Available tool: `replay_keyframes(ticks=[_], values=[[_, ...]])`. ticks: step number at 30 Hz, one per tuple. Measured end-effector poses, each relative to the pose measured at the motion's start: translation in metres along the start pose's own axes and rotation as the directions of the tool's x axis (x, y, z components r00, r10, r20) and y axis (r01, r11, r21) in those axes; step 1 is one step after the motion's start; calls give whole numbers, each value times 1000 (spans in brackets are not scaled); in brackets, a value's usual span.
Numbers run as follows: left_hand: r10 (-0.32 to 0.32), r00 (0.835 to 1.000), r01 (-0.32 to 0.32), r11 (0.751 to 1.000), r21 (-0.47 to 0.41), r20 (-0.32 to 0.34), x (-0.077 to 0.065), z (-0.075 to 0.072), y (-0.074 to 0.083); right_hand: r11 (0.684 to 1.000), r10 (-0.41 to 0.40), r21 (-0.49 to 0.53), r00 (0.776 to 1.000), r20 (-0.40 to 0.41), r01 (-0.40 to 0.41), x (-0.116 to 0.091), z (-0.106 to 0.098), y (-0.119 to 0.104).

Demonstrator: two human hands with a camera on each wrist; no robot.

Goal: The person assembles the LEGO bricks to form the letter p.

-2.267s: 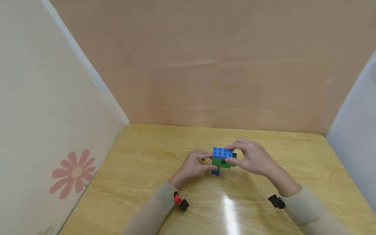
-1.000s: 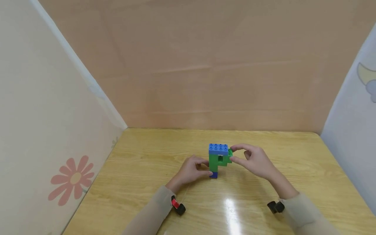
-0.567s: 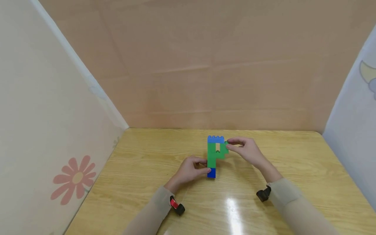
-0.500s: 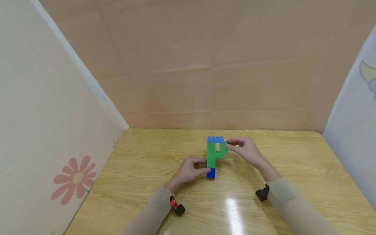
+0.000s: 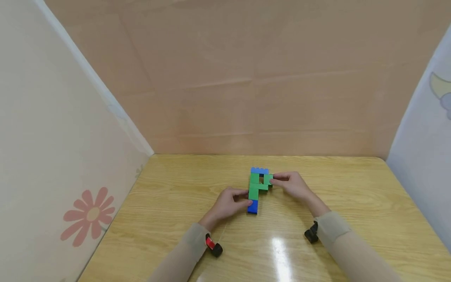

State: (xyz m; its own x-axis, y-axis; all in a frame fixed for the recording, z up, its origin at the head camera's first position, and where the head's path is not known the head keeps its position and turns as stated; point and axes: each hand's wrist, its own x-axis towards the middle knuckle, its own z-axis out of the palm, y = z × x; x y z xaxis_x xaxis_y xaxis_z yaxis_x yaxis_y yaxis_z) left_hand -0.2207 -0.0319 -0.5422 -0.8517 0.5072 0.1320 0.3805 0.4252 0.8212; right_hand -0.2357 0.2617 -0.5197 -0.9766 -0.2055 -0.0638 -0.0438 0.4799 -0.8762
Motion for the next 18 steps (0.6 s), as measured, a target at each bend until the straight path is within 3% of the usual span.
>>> replay_keyframes(ticks=[10,18], values=[[-6,1000,5,989,148,3,2,1,-2,997,70,-46,996,52,-67,6,4,1],[-31,999,34,990,134,-23,0,-4,1,995,67,-76,997,44,-63,4,4,2]])
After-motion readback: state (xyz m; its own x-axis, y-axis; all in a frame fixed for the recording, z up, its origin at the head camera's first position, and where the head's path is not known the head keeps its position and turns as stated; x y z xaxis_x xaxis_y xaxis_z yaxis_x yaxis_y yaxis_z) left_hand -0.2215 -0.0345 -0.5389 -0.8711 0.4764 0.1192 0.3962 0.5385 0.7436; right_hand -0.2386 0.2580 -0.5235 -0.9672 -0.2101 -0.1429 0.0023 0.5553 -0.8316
